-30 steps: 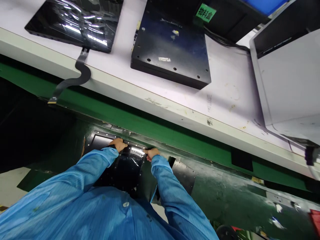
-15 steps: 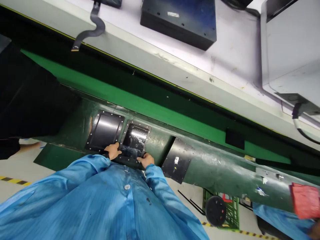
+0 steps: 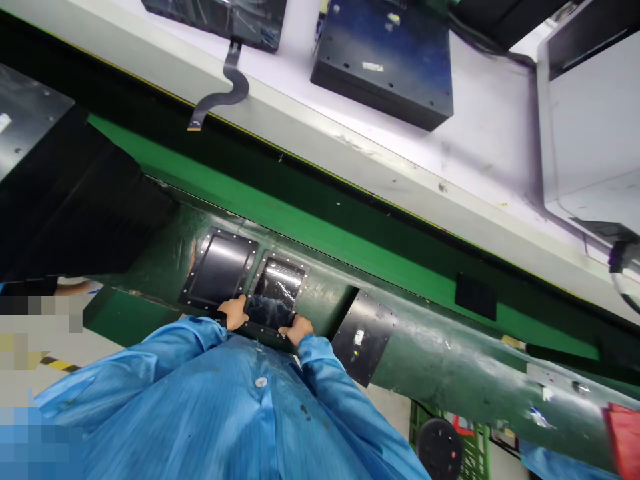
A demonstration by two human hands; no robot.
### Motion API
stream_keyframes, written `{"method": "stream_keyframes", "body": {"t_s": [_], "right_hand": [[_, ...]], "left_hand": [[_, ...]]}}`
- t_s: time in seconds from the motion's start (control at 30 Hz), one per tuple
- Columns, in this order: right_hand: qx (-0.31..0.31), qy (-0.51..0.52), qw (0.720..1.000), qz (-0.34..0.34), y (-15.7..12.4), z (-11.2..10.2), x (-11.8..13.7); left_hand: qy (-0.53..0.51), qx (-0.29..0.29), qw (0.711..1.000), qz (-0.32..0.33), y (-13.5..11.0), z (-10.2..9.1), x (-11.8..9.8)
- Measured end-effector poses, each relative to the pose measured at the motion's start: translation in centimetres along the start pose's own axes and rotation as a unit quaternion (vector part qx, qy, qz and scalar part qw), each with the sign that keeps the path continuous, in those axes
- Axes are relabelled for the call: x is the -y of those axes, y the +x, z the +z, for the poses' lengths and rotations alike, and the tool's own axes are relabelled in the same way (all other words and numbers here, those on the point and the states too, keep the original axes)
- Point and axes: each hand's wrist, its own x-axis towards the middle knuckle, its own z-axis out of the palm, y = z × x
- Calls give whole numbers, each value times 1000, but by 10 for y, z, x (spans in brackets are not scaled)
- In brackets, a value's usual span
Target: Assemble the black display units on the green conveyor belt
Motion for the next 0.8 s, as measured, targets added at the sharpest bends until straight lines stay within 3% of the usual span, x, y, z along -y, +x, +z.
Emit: {"method": "stream_keyframes", "body": {"t_s": [0.27,0.33,0.4,0.5,0.57,0.67,0.73,0.8], "right_hand": [[0,11,1000,3,0,-1,-4],[-9,18,1000,-9,-1,-3,-2],[-27,26,999,-13,-1,-5,5],[-54,36,998,-16,1,-7,21],[-56,42,997,-21,2,-7,29],[-54,53,997,-21,-2,-9,34],[-92,62,994,-17,-10,-11,38],[-161,93,982,-27,-19,-14,46]], "left_hand": [[-27,-8,1000,-2,0,9,-5],[-35,-36,999,-7,-5,4,-3],[-33,-122,991,-37,-11,-7,9],[-58,-260,951,-156,-13,-35,42],[-96,-272,933,-214,-10,-56,69],[-159,-243,930,-225,-6,-83,103],[-205,-248,920,-225,-11,-96,114],[-238,-270,910,-207,-24,-103,108]]}}
